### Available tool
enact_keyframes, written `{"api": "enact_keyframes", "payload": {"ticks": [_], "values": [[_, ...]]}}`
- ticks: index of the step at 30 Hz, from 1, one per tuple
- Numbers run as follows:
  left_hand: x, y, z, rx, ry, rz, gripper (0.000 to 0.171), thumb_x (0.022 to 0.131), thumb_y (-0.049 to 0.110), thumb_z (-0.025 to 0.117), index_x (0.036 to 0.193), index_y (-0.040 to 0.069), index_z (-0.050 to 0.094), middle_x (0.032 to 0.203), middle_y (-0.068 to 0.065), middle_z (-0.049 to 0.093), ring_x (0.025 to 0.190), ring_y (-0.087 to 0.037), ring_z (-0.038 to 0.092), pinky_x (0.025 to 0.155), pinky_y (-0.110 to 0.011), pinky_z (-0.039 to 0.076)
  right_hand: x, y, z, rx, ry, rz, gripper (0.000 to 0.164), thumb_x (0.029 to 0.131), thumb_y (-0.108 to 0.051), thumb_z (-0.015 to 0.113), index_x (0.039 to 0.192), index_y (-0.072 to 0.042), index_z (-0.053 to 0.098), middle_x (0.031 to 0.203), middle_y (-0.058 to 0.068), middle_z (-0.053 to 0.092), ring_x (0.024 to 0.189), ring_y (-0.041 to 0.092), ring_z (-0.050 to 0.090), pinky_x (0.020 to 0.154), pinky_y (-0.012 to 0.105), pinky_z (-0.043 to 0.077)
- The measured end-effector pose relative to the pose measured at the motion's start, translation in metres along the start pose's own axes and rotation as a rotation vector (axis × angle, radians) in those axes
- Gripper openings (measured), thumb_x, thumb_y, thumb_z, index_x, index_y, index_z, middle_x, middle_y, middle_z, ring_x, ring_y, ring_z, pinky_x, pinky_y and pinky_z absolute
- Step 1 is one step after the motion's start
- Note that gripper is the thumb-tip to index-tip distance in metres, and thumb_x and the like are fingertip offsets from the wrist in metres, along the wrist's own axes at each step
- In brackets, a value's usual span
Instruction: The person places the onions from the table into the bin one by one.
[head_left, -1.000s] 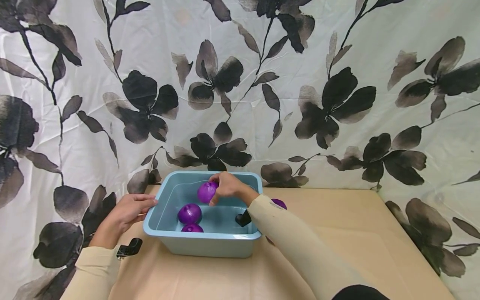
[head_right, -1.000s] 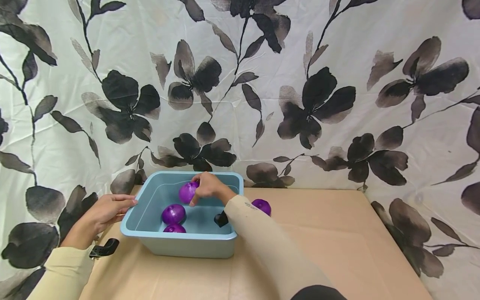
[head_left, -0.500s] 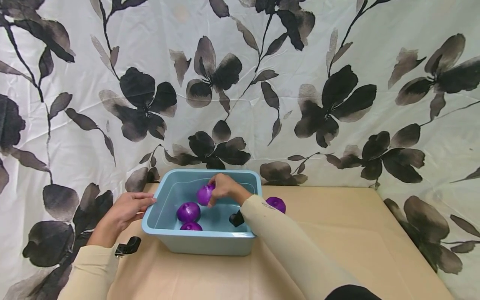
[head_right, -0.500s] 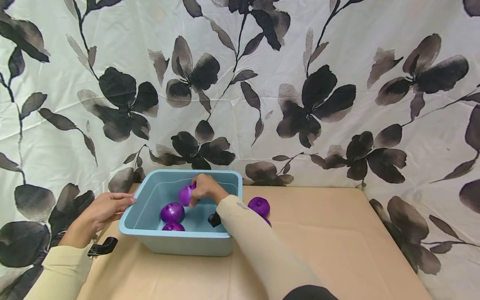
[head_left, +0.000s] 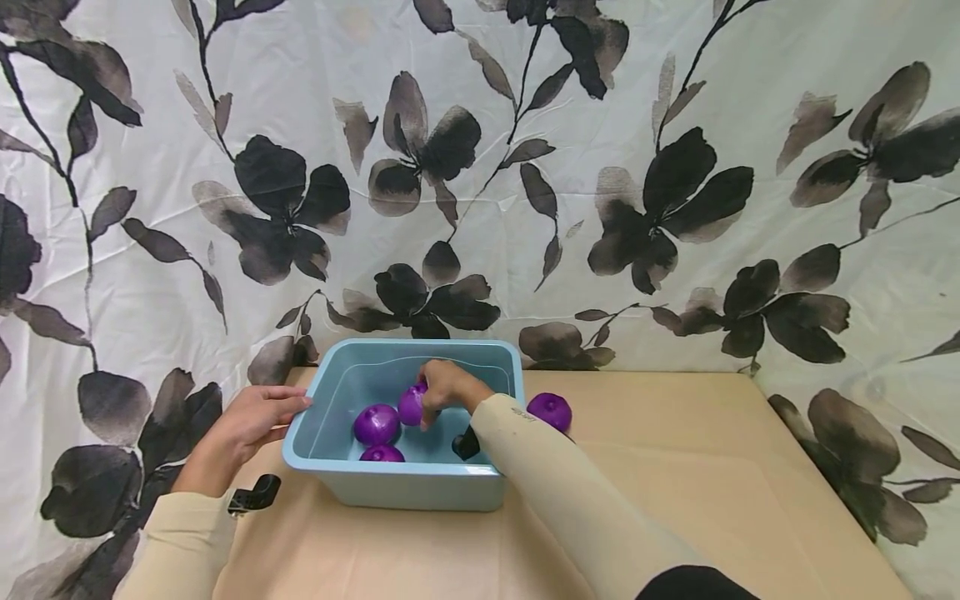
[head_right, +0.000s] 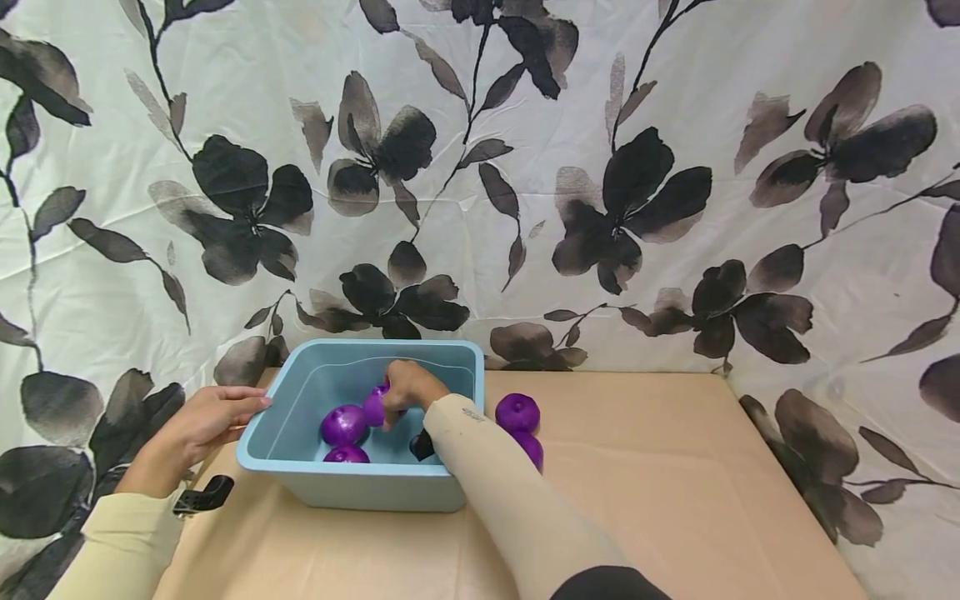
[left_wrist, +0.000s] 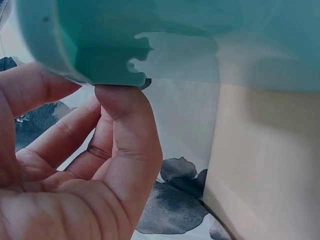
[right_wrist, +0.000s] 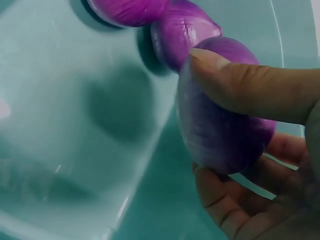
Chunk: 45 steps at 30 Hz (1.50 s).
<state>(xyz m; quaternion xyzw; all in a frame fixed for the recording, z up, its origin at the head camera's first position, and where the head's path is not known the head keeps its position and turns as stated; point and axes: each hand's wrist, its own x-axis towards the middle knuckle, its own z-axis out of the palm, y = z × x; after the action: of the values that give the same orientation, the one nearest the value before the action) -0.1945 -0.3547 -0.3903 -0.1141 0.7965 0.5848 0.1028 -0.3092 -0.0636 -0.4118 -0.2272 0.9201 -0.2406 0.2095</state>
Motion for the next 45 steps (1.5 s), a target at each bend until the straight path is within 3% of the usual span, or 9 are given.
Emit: {"api": "enact_keyframes", "payload": {"ticks": [5, 15, 23, 28, 32, 36, 40, 45], "values": [[-0.001, -0.001, -0.001, 0.021, 0.010, -0.002, 0.052, 0.101, 0.015, 0.068, 0.142, -0.014, 0.053, 0.095, 0.008, 0.072, 0.084, -0.005, 0.070, 0.076, -0.026, 0.063, 0.004, 0.002, 0.000, -0.006, -0.045, 0.041, 0.072, 0.069, -0.014, 0.098, 0.131, -0.004, 0.064, 0.116, 0.011, 0.072, 0.096, 0.022, 0.067, 0.099, 0.041, 0.060], [-0.003, 0.000, 0.000, 0.022, -0.003, 0.004, 0.053, 0.101, 0.016, 0.068, 0.142, -0.014, 0.053, 0.094, 0.007, 0.073, 0.084, -0.005, 0.070, 0.077, -0.027, 0.062, 0.010, 0.004, 0.007, -0.039, -0.102, 0.081, 0.064, 0.072, -0.019, 0.097, 0.126, -0.005, 0.065, 0.113, 0.009, 0.070, 0.092, 0.021, 0.067, 0.087, 0.037, 0.063], [-0.003, 0.000, 0.000, 0.029, 0.008, -0.002, 0.055, 0.100, 0.017, 0.070, 0.142, -0.013, 0.053, 0.095, 0.008, 0.072, 0.085, -0.005, 0.070, 0.078, -0.026, 0.063, 0.010, 0.003, 0.008, -0.099, -0.122, 0.079, 0.063, 0.074, -0.024, 0.097, 0.125, -0.008, 0.064, 0.115, 0.008, 0.070, 0.094, 0.021, 0.068, 0.089, 0.038, 0.062], [-0.001, -0.002, 0.000, 0.008, -0.003, 0.011, 0.053, 0.100, 0.016, 0.069, 0.141, -0.014, 0.054, 0.093, 0.009, 0.072, 0.083, -0.004, 0.070, 0.076, -0.025, 0.062, 0.009, 0.002, 0.004, -0.133, -0.143, 0.083, 0.051, 0.079, -0.026, 0.093, 0.118, -0.008, 0.064, 0.108, 0.006, 0.069, 0.092, 0.021, 0.068, 0.088, 0.038, 0.063], [0.001, -0.002, -0.001, -0.017, -0.014, 0.023, 0.049, 0.100, 0.014, 0.068, 0.138, -0.014, 0.057, 0.089, 0.010, 0.073, 0.081, -0.003, 0.071, 0.074, -0.024, 0.062, 0.002, 0.000, -0.008, -0.115, -0.144, 0.041, 0.046, 0.082, -0.026, 0.090, 0.115, -0.005, 0.065, 0.105, 0.007, 0.068, 0.088, 0.020, 0.066, 0.086, 0.039, 0.063], [0.001, -0.001, 0.000, -0.029, -0.018, 0.025, 0.045, 0.100, 0.013, 0.068, 0.136, -0.013, 0.059, 0.088, 0.011, 0.073, 0.080, -0.002, 0.071, 0.073, -0.024, 0.062, -0.012, -0.002, -0.027, -0.075, -0.157, -0.019, 0.055, 0.085, -0.028, 0.086, 0.127, -0.002, 0.063, 0.116, 0.011, 0.068, 0.087, 0.022, 0.069, 0.086, 0.041, 0.063], [0.001, -0.001, 0.000, -0.036, -0.022, 0.017, 0.045, 0.100, 0.013, 0.068, 0.136, -0.012, 0.059, 0.087, 0.012, 0.073, 0.079, -0.002, 0.071, 0.073, -0.024, 0.062, -0.030, 0.000, -0.046, -0.012, -0.182, -0.071, 0.062, 0.088, -0.031, 0.084, 0.136, -0.001, 0.060, 0.131, 0.016, 0.065, 0.096, 0.030, 0.074, 0.089, 0.043, 0.063], [-0.001, 0.000, -0.002, -0.007, -0.025, 0.013, 0.049, 0.100, 0.014, 0.068, 0.139, -0.013, 0.056, 0.088, 0.013, 0.072, 0.080, -0.002, 0.070, 0.073, -0.024, 0.062, -0.058, 0.013, -0.070, 0.123, -0.196, -0.121, 0.062, 0.089, -0.029, 0.084, 0.139, -0.003, 0.059, 0.137, 0.019, 0.064, 0.108, 0.027, 0.072, 0.090, 0.041, 0.063]]}}
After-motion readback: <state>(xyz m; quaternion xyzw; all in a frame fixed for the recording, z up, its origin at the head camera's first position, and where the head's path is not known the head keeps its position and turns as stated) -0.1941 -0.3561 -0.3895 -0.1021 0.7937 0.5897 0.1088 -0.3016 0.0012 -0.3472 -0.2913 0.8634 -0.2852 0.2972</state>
